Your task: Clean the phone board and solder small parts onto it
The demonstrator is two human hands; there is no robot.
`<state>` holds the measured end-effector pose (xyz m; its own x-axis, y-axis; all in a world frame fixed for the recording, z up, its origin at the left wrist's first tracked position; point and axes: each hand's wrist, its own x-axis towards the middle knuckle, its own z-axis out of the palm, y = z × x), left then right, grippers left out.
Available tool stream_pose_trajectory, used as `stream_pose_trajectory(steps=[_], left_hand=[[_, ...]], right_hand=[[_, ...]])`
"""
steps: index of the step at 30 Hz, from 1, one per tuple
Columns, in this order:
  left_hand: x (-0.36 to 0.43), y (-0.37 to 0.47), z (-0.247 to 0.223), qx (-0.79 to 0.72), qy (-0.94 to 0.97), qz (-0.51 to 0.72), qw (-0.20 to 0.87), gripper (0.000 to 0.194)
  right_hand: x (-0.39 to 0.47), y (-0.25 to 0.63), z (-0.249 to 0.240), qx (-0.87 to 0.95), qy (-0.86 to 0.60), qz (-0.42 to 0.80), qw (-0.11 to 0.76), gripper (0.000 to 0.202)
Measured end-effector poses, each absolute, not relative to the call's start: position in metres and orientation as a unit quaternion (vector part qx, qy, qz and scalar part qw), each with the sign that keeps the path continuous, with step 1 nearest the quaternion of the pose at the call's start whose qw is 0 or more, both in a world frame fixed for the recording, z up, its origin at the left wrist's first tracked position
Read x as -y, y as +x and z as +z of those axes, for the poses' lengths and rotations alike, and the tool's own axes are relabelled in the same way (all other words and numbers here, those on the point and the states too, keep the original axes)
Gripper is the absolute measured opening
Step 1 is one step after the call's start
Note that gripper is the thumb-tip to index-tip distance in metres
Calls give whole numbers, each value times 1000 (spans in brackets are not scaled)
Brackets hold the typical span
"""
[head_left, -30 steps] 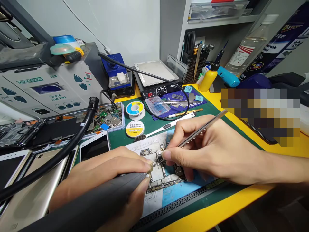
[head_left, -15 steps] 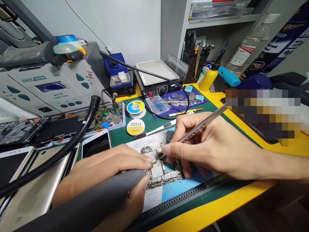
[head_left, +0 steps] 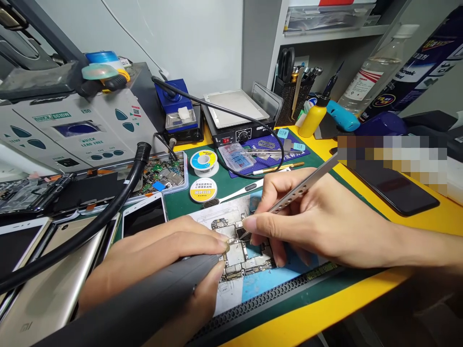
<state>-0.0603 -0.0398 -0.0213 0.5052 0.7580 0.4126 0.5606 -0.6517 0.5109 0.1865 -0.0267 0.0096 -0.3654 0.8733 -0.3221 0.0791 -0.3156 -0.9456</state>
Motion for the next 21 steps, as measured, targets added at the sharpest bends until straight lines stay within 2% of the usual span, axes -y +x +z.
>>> stream_pose_trajectory(steps=[10,21], left_hand=[[39,-64,-20,-351,872,307,153,21],[45,-53,-27,-396,826,357,183,14]], right_hand=[[27,186,10,510,-486,643,300,36],[26,181,11,502,-488,643,312,37]])
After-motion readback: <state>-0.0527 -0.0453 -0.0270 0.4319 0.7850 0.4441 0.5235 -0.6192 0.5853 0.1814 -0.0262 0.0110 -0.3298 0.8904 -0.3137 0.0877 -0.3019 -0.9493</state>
